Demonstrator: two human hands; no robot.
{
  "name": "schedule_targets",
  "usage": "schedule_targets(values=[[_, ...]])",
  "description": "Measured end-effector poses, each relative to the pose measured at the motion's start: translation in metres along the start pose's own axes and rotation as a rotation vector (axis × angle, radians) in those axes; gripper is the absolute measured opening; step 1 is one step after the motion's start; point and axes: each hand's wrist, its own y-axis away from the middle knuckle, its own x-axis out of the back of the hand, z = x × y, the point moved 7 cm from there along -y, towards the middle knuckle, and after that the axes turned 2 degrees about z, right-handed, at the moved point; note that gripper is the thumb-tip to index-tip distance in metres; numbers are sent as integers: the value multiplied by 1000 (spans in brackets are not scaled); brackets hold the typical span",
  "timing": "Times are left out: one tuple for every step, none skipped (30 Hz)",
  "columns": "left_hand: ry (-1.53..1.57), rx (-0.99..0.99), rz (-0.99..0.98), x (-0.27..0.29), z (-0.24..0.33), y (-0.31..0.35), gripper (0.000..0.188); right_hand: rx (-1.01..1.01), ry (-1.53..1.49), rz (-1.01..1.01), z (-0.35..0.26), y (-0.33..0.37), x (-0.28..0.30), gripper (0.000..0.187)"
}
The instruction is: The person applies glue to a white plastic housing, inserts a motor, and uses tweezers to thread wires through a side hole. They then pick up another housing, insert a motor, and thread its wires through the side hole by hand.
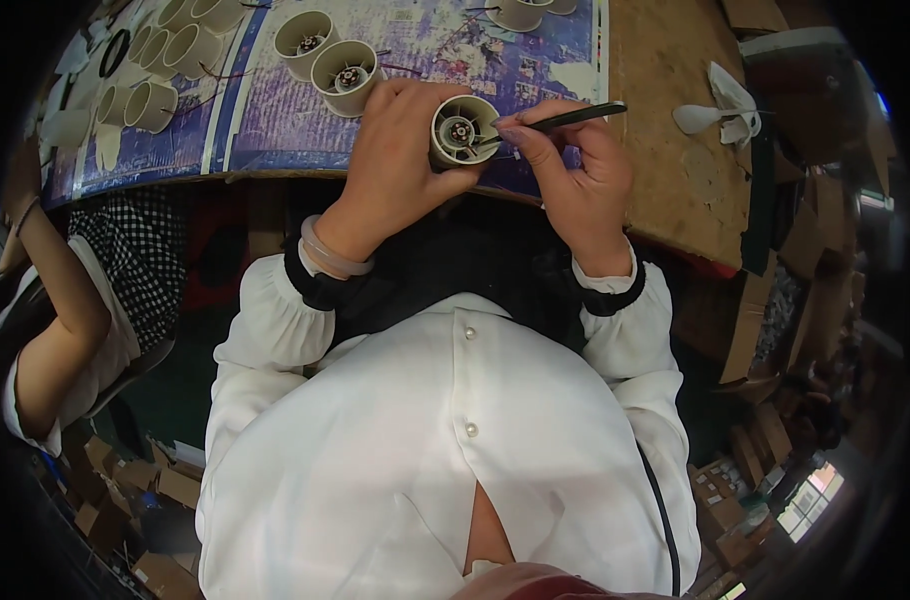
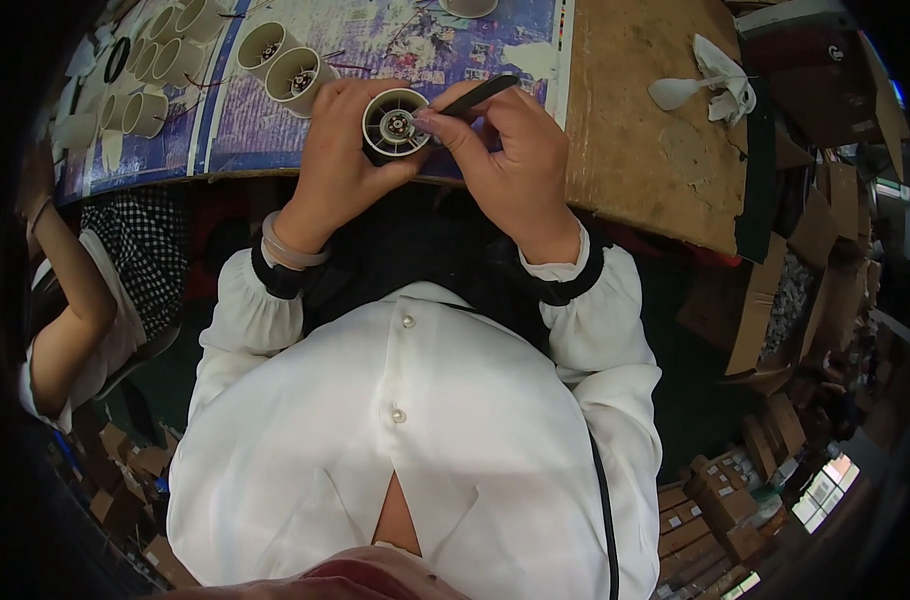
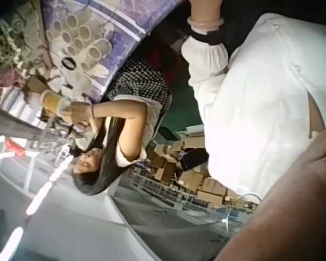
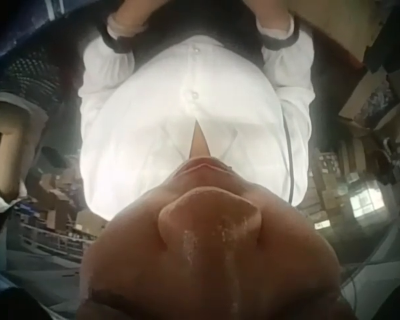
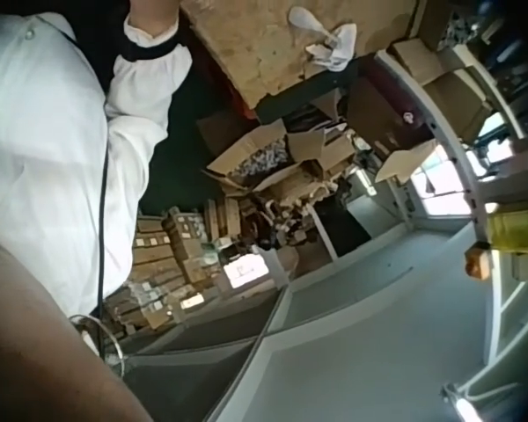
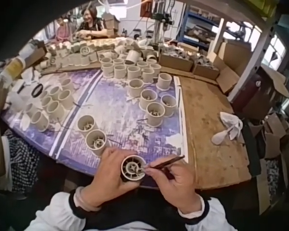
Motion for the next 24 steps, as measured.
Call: schedule_targets(values=[[0,1,0,0,0,0,54,-1,-10,9,0,-1,0,11],[0,4,1,0,0,0,54,-3,-19,18,0,-1,0,11],[-1,4,1,0,0,0,55,-4,-28,27,0,-2,-1,12],[0,2,1,0,0,0,55,-5,-27,26,0,-2,-2,12],[0,1,1,0,0,0,55,-20,-30,27,3,-2,-3,12],[1,2,1,0,0,0,55,-35,-32,29,5,-3,-4,12],[4,1,7,0,1,0,55,-51,-34,31,7,-3,-4,12],[7,0,13,0,1,-1,55,-51,-33,30,7,-3,-5,12],[8,0,20,0,1,0,55,-47,-32,43,7,-3,-5,12],[8,2,21,0,0,0,55,-43,-30,57,6,-3,-5,12],[4,-5,25,0,0,0,54,-38,-28,70,6,-2,-5,11],[0,-12,30,-1,0,0,53,-38,-29,69,6,-2,-7,11],[-4,-18,34,-1,0,0,53,-25,-32,89,4,-1,-7,12],[-4,-18,34,-1,-1,1,53,-11,-35,110,2,0,-7,12],[-12,-12,39,-2,-1,1,52,2,-38,131,1,1,-7,12],[-20,-5,44,-2,-1,1,51,2,-37,130,2,1,-8,12],[-28,2,49,-2,-2,2,50,-2,-40,146,3,2,-7,12],[-28,2,49,-3,-2,2,50,-7,-43,162,5,3,-7,12],[-28,2,53,-3,-1,2,50,-12,-46,179,5,4,-6,12],[-28,2,57,-3,-1,2,50,-11,-46,179,5,4,-7,12],[-27,3,60,-3,-1,2,50,-6,-30,175,4,4,-7,12],[-27,2,61,-3,-2,3,50,0,-13,172,3,4,-8,12],[-25,-2,68,-3,-2,3,50,6,3,169,2,4,-8,12],[-25,-6,77,-3,-3,3,51,7,3,169,1,3,-8,12]])
